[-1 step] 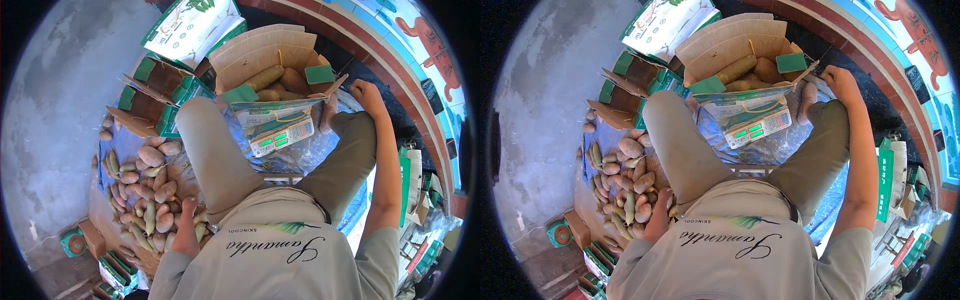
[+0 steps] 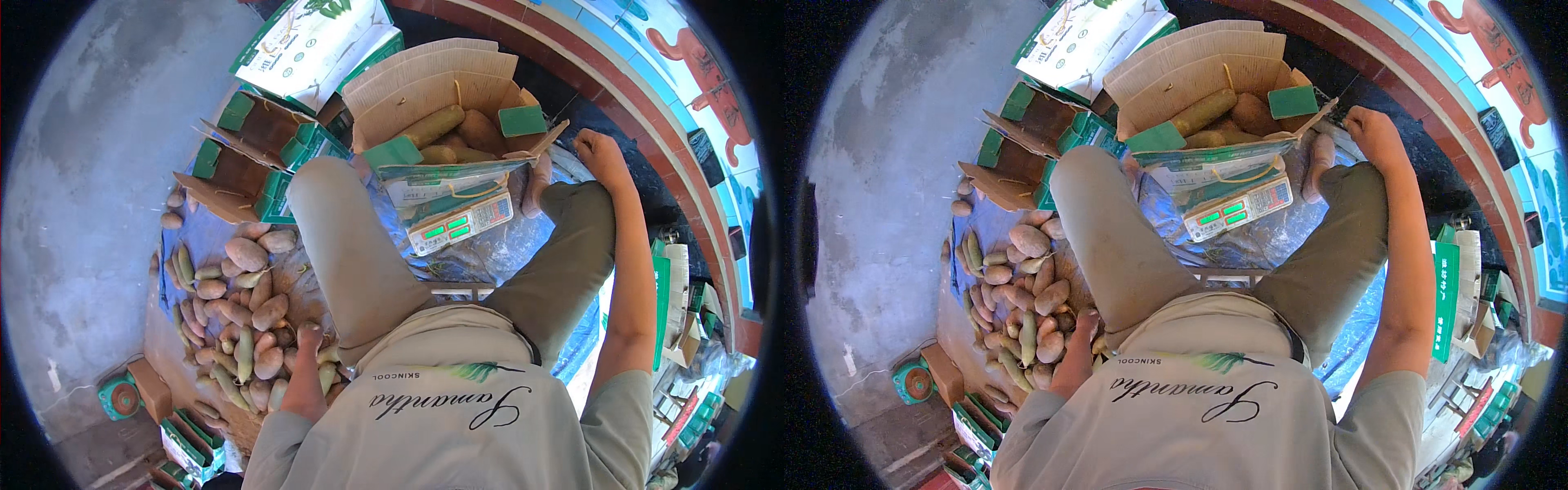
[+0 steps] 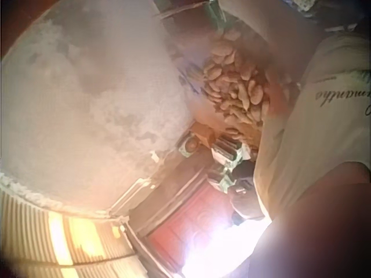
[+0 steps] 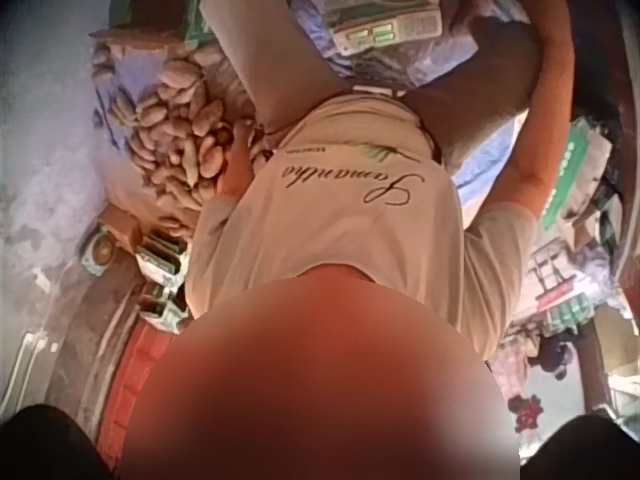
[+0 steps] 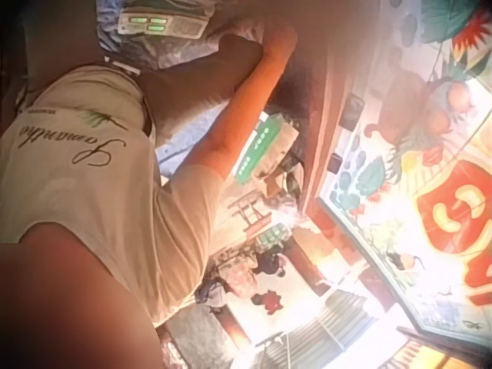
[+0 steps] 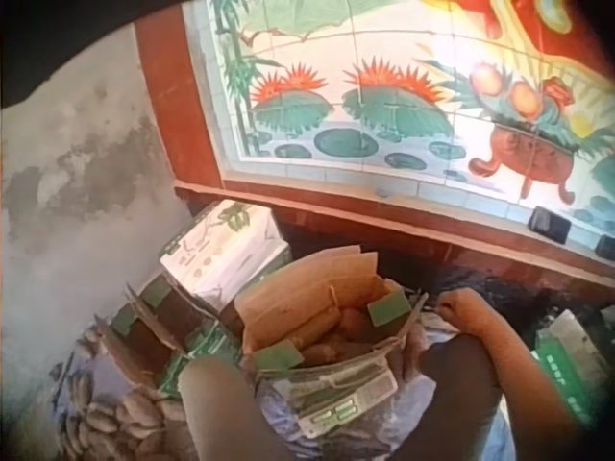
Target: Sort and pack large tubers/vegetables into cardboard boxes on a weighing scale.
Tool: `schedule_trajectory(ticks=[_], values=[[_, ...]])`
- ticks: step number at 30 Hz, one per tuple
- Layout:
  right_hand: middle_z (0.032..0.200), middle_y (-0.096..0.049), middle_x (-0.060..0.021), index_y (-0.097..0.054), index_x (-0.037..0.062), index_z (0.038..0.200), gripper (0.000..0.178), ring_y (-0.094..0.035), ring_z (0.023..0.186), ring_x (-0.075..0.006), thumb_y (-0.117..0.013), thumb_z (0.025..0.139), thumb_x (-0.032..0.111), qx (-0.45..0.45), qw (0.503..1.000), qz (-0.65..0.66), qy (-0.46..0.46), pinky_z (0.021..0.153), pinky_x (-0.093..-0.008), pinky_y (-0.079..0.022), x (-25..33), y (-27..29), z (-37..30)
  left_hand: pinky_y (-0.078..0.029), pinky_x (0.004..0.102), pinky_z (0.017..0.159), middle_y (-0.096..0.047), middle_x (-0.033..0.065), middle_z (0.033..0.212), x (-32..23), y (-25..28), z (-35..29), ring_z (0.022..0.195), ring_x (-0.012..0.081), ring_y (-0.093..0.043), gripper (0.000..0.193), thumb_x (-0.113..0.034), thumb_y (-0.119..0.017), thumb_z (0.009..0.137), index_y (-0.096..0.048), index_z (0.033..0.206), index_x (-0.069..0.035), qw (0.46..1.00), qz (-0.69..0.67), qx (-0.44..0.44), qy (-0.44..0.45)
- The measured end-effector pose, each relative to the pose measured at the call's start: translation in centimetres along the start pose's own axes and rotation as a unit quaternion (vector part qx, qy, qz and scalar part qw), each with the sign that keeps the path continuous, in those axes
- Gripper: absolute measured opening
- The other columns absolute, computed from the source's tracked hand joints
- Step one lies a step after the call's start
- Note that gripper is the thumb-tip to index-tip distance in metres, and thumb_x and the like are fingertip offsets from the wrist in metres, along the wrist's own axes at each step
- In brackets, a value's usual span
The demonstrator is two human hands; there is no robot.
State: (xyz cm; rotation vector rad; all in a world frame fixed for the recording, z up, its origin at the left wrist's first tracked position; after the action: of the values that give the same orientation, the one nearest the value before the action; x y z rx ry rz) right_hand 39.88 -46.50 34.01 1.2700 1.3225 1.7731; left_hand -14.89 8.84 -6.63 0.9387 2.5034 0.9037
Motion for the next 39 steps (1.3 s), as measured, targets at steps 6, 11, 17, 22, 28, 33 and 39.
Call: schedule_trajectory(ticks=[6,11,17,22,28,33,39], values=[[0.073,-0.058,-0.0215,-0.058,0.0005,0.081,0.018,-0.058,0.073,-0.0389,-0.057,0.081,0.019,0.002,0.999,-0.032,-0.017,0.065,-0.0436,-0.044,-0.4,0.2,-0.7,-0.042,0.0376,0.094,-0.050,0.0205,0.126,-5.3,0.6,-8.0,0.115,0.0310,-0.051,0.044,-0.023,-0.056,0.080,-0.053,0.122,-0.009,0.976,-0.201,0.021,0.081],[0.074,-0.058,-0.0219,-0.058,0.0007,0.081,0.019,-0.057,0.073,-0.0398,-0.057,0.082,0.020,0.012,0.999,-0.032,0.007,0.064,-0.0445,-0.044,0.8,-0.2,0.4,-0.042,0.0371,0.095,-0.041,0.0200,0.135,-2.9,-3.1,-7.8,0.117,0.0343,-0.048,0.054,-0.016,-0.060,0.077,-0.046,0.129,-0.013,0.986,-0.127,0.098,0.048],[0.075,-0.059,-0.0224,-0.058,0.0013,0.082,0.020,-0.057,0.075,-0.0405,-0.056,0.081,0.021,0.023,0.998,-0.054,-0.012,0.065,-0.0457,-0.044,0.5,-0.7,0.6,-0.041,0.0364,0.096,-0.038,0.0205,0.137,-2.2,-7.6,-6.5,0.118,0.0358,-0.047,0.058,-0.016,-0.060,0.077,-0.042,0.132,-0.013,0.987,-0.104,0.079,0.089],[0.076,-0.059,-0.0226,-0.058,0.0015,0.082,0.019,-0.057,0.076,-0.0407,-0.056,0.081,0.021,0.010,0.997,-0.075,0.006,0.066,-0.0462,-0.044,0.4,-0.6,0.4,-0.041,0.0360,0.096,-0.036,0.0209,0.139,-1.3,-9.8,-4.8,0.119,0.0368,-0.046,0.061,-0.016,-0.061,0.077,-0.039,0.134,-0.013,0.988,-0.088,0.067,0.112],[0.076,-0.059,-0.0226,-0.058,0.0011,0.080,0.019,-0.057,0.077,-0.0405,-0.056,0.081,0.020,0.006,0.997,-0.068,0.024,0.067,-0.0460,-0.044,0.4,-0.7,0.6,-0.043,0.0428,0.095,-0.036,0.0241,0.136,-1.0,-14.2,-1.0,0.121,0.0360,-0.044,0.060,-0.017,-0.060,0.076,-0.040,0.133,-0.015,0.977,0.126,-0.022,-0.169],[0.077,-0.058,-0.0229,-0.057,0.0001,0.079,0.018,-0.057,0.077,-0.0409,-0.057,0.080,0.018,0.007,0.996,-0.081,0.018,0.066,-0.0463,-0.043,0.6,-0.9,0.9,-0.043,0.0436,0.094,-0.038,0.0236,0.134,-2.8,-16.1,-1.7,0.120,0.0360,-0.045,0.058,-0.018,-0.060,0.077,-0.041,0.132,-0.014,0.969,0.149,-0.034,-0.195],[0.074,-0.055,-0.0237,-0.054,-0.0016,0.078,0.019,-0.056,0.073,-0.0405,-0.058,0.080,0.017,0.013,0.996,-0.076,0.045,0.063,-0.0438,-0.042,-0.5,-1.1,0.6,-0.044,0.0447,0.093,-0.040,0.0230,0.133,-6.5,-15.6,-1.0,0.118,0.0359,-0.046,0.056,-0.020,-0.060,0.077,-0.043,0.130,-0.014,0.969,0.159,-0.055,-0.180]])
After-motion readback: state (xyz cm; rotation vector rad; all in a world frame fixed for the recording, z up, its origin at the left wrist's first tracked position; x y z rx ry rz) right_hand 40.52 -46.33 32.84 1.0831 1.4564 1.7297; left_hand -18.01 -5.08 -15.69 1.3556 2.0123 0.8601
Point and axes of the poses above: each hand's wrist, its own z-axis towards the middle knuckle, its own y-axis out of the back of the hand, x = y × z, the point moved 6 cm from there along z, towards the middle knuckle
